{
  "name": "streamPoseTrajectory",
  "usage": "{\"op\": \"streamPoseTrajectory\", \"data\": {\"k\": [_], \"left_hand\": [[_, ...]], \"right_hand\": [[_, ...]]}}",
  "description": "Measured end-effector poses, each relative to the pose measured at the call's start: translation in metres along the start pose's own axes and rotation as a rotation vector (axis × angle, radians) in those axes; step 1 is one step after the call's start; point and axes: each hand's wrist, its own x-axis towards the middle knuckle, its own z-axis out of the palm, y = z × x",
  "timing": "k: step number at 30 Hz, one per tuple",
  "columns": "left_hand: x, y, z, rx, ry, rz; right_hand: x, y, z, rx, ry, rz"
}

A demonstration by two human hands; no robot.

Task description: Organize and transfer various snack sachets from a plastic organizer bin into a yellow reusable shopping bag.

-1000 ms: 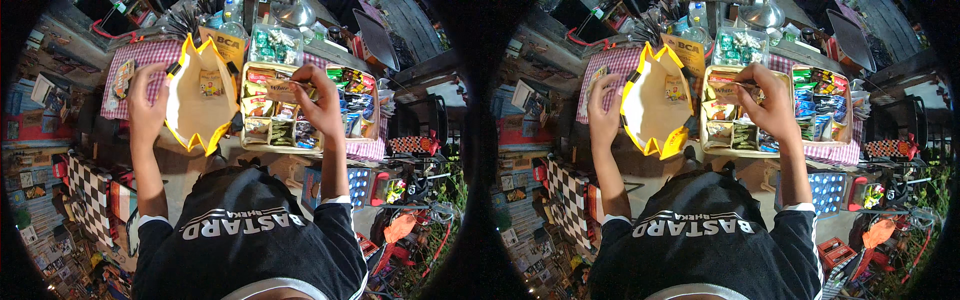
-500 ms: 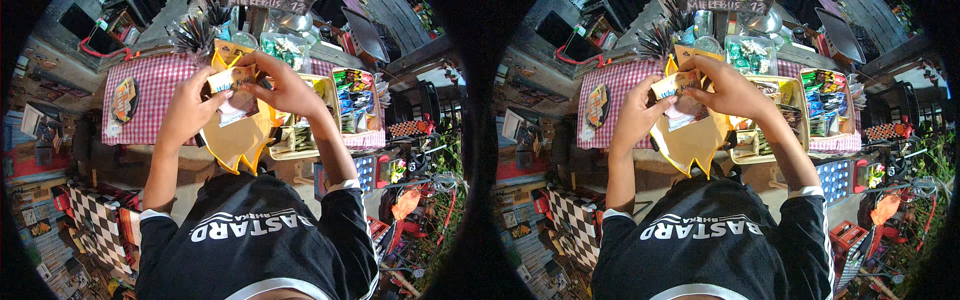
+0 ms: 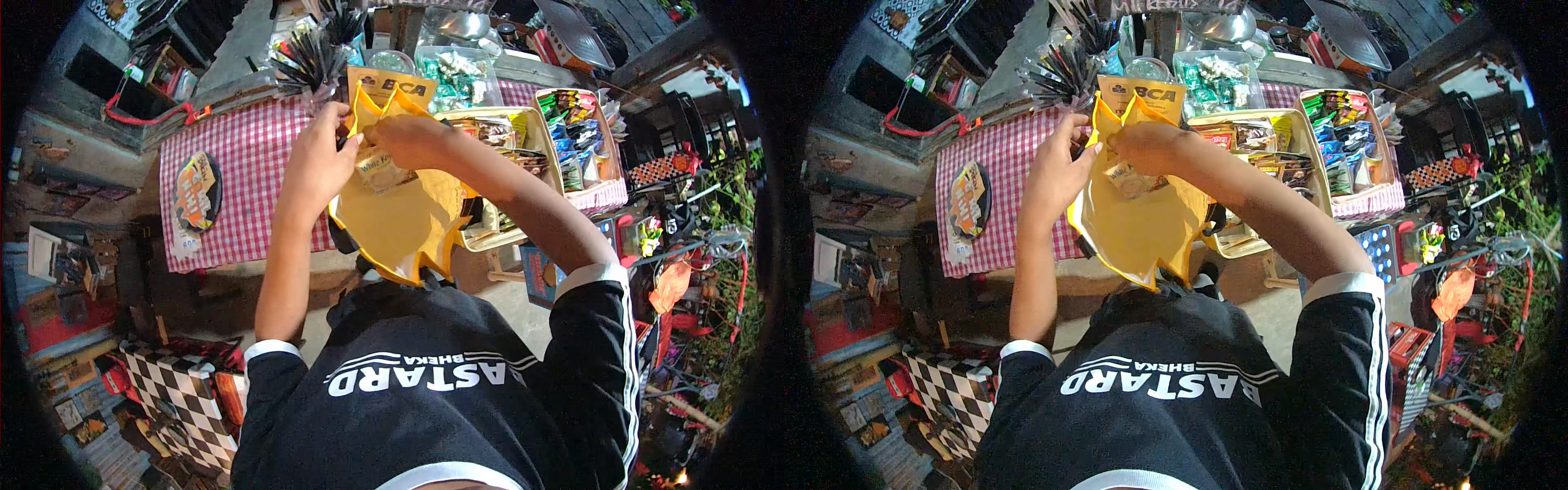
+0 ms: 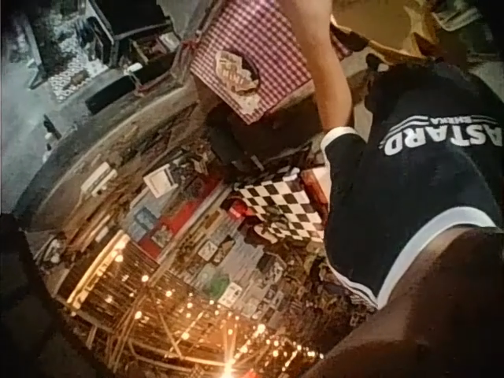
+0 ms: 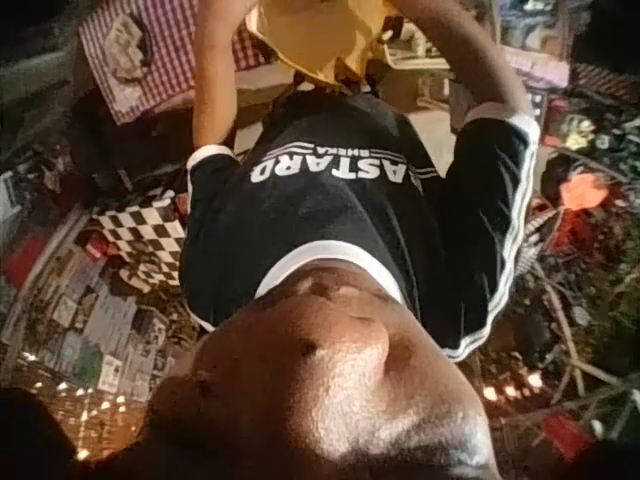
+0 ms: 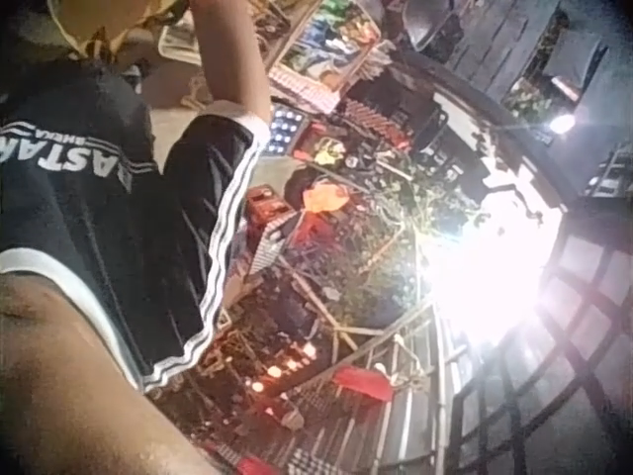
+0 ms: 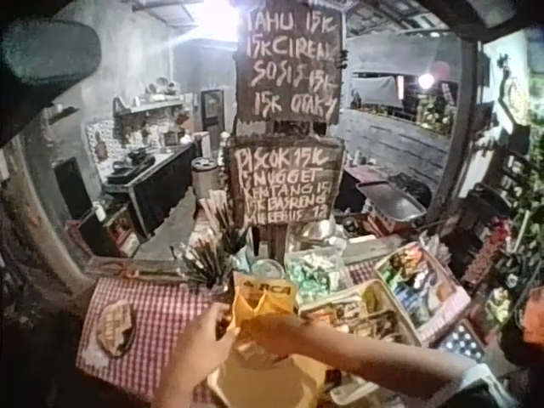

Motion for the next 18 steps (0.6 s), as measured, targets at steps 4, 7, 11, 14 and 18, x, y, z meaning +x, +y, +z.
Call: {"op": "streamPoseTrajectory", "data": {"k": [4, 7, 11, 14, 18], "left_hand": [[0.003, -0.001, 0.003, -0.1, -0.021, -0.009], [0.005, -0.003, 0.008, -0.117, -0.025, -0.025], [0.005, -0.006, 0.006, -0.094, 0.011, 0.023], [0.005, -0.009, 0.01, -0.095, -0.023, 0.003], [0.004, -0.008, 0.009, -0.111, -0.047, -0.033]], "right_hand": [[0.028, 0.009, 0.047, 0.085, -0.113, 0.105], [0.054, 0.02, 0.074, 0.245, -0.09, 0.231], [0.061, 0.015, 0.1, 0.208, 0.029, 0.288], [0.062, 0.015, 0.108, 0.228, 0.065, 0.302], [0.052, 0.018, 0.12, 0.28, 0.115, 0.331]]}}
